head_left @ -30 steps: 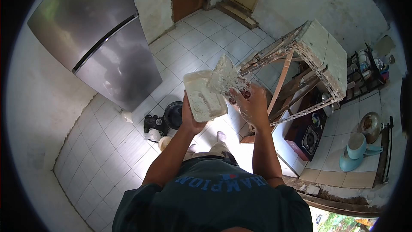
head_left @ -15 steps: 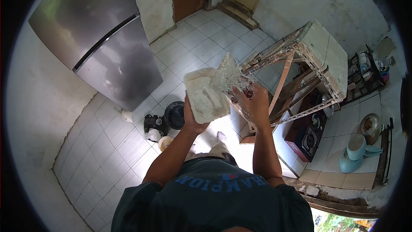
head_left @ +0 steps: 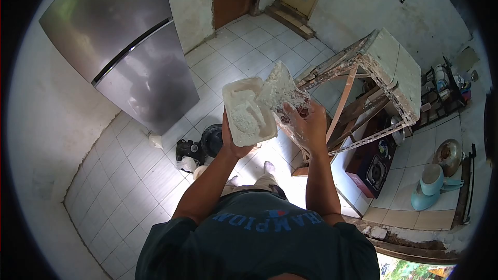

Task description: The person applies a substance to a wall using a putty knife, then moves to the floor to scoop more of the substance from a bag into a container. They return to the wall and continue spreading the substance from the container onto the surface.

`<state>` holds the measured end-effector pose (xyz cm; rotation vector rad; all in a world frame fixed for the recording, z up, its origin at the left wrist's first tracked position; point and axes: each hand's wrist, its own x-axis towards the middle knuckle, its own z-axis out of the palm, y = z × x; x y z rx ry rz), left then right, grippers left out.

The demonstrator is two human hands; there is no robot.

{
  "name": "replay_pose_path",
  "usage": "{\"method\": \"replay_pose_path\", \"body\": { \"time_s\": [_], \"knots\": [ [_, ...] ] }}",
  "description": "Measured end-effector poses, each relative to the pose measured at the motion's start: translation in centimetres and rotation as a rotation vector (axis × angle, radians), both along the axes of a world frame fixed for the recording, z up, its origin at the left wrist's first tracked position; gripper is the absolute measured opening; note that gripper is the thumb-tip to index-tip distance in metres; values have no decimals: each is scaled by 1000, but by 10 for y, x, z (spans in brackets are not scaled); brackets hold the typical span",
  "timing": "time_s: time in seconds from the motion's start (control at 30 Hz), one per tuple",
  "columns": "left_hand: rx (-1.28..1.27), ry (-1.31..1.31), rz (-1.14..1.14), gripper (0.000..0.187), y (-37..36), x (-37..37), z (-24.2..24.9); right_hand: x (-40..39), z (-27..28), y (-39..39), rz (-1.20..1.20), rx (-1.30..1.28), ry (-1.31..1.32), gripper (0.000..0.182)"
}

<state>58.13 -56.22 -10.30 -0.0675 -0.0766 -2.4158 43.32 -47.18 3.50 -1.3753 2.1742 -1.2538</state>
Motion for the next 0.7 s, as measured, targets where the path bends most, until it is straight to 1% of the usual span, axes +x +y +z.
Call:
{"method": "replay_pose_path", "body": {
  "time_s": [0.07,0.13,0.2,0.27,0.33,0.37,0.4,0.43,0.5,0.57,0.63,0.7],
  "knots": [
    [-15,41,-11,59,-1,-3,0,-2,-10,-2,-6,-113,-151,27],
    [-28,78,-29,58,1,-7,-3,-2,-11,-2,-8,-116,-138,26],
    [-25,-28,-48,64,5,-13,-7,-3,-15,-3,-6,-116,-122,26],
    [-10,-32,-46,63,6,-14,-7,-5,-21,-3,-2,-154,-72,27],
    [7,-38,-50,61,3,-11,-11,-2,-12,3,-5,-128,-80,27],
    [-48,16,-61,61,-3,-5,-21,-1,-10,6,-4,-104,-91,27],
    [-103,69,-71,60,-5,-2,-15,-1,-10,7,-9,-104,-91,27],
    [-101,70,-74,60,-1,-2,-10,-1,-11,7,-14,-103,-122,27],
    [-9,-224,6,62,10,-4,4,-4,-16,5,-14,-104,-149,27],
    [-6,-215,-11,62,14,-4,4,-8,-27,2,16,-167,-149,27],
    [-6,-208,-33,63,11,-2,5,0,-10,4,18,-135,-135,28],
    [-56,-136,-28,62,4,5,6,4,-1,6,13,-100,-124,28]
  ]
}}
